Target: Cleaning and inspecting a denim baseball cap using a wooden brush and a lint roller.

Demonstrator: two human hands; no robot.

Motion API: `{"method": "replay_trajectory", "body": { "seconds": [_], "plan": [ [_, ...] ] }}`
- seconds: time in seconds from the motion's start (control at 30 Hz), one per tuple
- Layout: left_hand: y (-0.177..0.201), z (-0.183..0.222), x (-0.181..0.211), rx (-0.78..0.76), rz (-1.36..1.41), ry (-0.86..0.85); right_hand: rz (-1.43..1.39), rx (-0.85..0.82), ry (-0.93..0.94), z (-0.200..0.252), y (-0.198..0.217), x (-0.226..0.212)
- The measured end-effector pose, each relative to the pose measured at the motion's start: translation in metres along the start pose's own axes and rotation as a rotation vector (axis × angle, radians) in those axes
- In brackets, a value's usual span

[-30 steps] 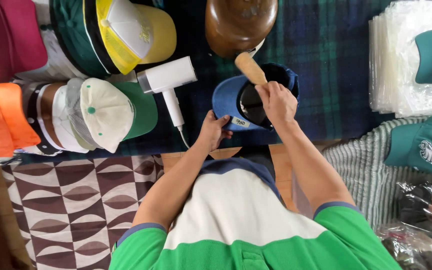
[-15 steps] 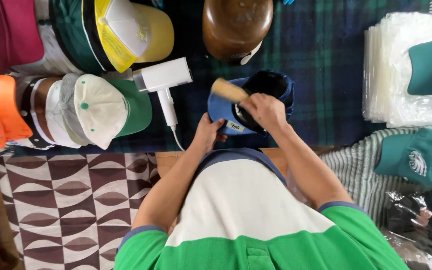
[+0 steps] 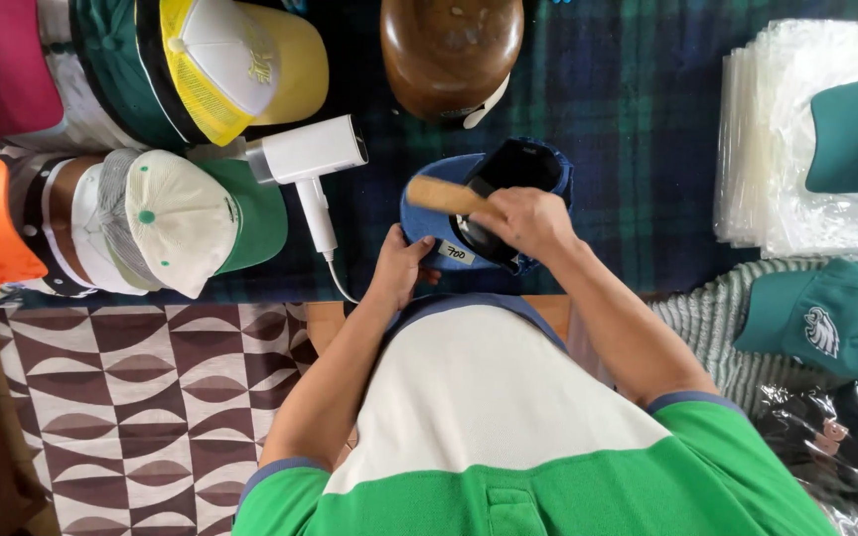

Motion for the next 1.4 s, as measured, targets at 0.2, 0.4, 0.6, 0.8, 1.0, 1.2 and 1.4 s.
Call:
{"method": "replay_trajectory", "body": {
  "seconds": [0.2,0.4,0.6,0.8,1.0,1.2,1.4],
  "plan": [
    [-0.007,-0.011,-0.007,-0.034,0.035,-0.025,-0.121,-0.004,0.006,0.003,-0.006,0.005],
    [-0.003,-0.016,-0.006,0.009,0.089,0.021,-0.08,0.074,-0.102,0.012,-0.002,0.045],
    [-0.005,-0.005,0.003,0.019,0.06,0.027,-0.136,0.074,-0.155,0.021,-0.011,0.039],
    [-0.005,-0.016,-0.008,-0.046,0.137,-0.025,-0.12,0.059,0.001,0.002,-0.003,0.003],
    [0.003,-0.027,-0.016,-0.014,0.232,-0.011,0.245,0.054,-0.2,0.025,-0.021,0.065],
    [0.001,-0.029,-0.022,-0.022,0.118,-0.065,0.408,0.031,0.172,0.02,-0.033,-0.026],
    [0.001,-0.032,-0.024,-0.045,0.134,-0.09,0.228,0.12,0.119,0.019,-0.015,-0.034]
  ]
}}
Point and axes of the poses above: each hand's wrist, its own z-axis away from the middle knuckle, its own y-axis out of the back of the hand, x = y × z, the point moved 9 cm from there along -z, towards the middle knuckle, and after that the axes turned 11 degrees about y, right-handed, at the moved point
